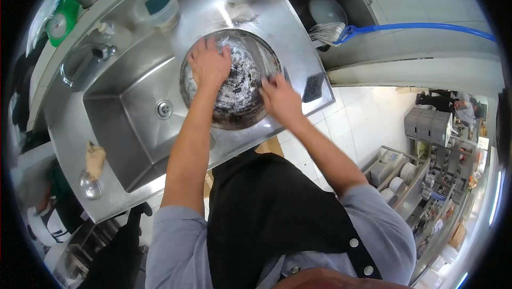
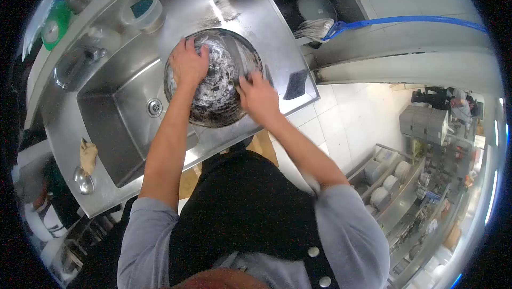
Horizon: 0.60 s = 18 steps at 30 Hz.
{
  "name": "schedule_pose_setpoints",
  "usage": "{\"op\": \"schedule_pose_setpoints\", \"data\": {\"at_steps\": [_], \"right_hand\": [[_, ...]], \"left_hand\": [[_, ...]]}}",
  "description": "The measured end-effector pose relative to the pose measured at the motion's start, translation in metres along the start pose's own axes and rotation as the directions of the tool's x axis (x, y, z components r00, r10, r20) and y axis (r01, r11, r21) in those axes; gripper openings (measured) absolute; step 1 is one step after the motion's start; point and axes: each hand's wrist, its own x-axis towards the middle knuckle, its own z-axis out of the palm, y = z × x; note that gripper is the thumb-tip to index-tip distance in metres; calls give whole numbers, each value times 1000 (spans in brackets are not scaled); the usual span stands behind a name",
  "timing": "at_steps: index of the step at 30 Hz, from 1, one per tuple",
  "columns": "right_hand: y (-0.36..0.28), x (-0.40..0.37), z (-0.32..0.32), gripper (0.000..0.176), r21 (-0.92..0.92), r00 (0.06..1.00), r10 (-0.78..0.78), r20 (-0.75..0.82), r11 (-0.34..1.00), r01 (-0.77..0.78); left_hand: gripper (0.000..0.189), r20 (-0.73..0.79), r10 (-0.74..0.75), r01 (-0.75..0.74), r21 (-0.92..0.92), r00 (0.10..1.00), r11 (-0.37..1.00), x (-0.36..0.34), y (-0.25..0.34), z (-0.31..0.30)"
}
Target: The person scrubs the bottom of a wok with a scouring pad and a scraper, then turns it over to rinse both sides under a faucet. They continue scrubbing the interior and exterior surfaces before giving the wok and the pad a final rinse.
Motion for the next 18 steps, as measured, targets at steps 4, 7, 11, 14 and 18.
{"op": "schedule_pose_setpoints", "data": {"at_steps": [4, 7, 11, 14, 18], "right_hand": [[7, 49, 1, 25, -70, 997, 74, 31, 995, -72], [21, 131, 8, 25, -167, 982, 66, 175, 985, -36], [-12, 41, 14, 24, -38, 984, 161, -78, 986, -165], [-25, -11, 12, 23, 15, 965, 241, -103, 970, -241], [18, 93, 12, 26, -112, 931, 354, 91, 932, -344]], "left_hand": [[59, -14, 20, -20, 7, 1000, 1000, 3, -5, 6], [59, 55, 2, -3, 15, 998, 1000, 4, 0, -3], [60, 80, 109, -100, -109, 991, 989, 7, -5, -4], [60, 122, 187, -175, -99, 975, 980, 2, -4, -8], [62, 159, 193, -185, -66, 968, 981, 6, -5, -8]]}}
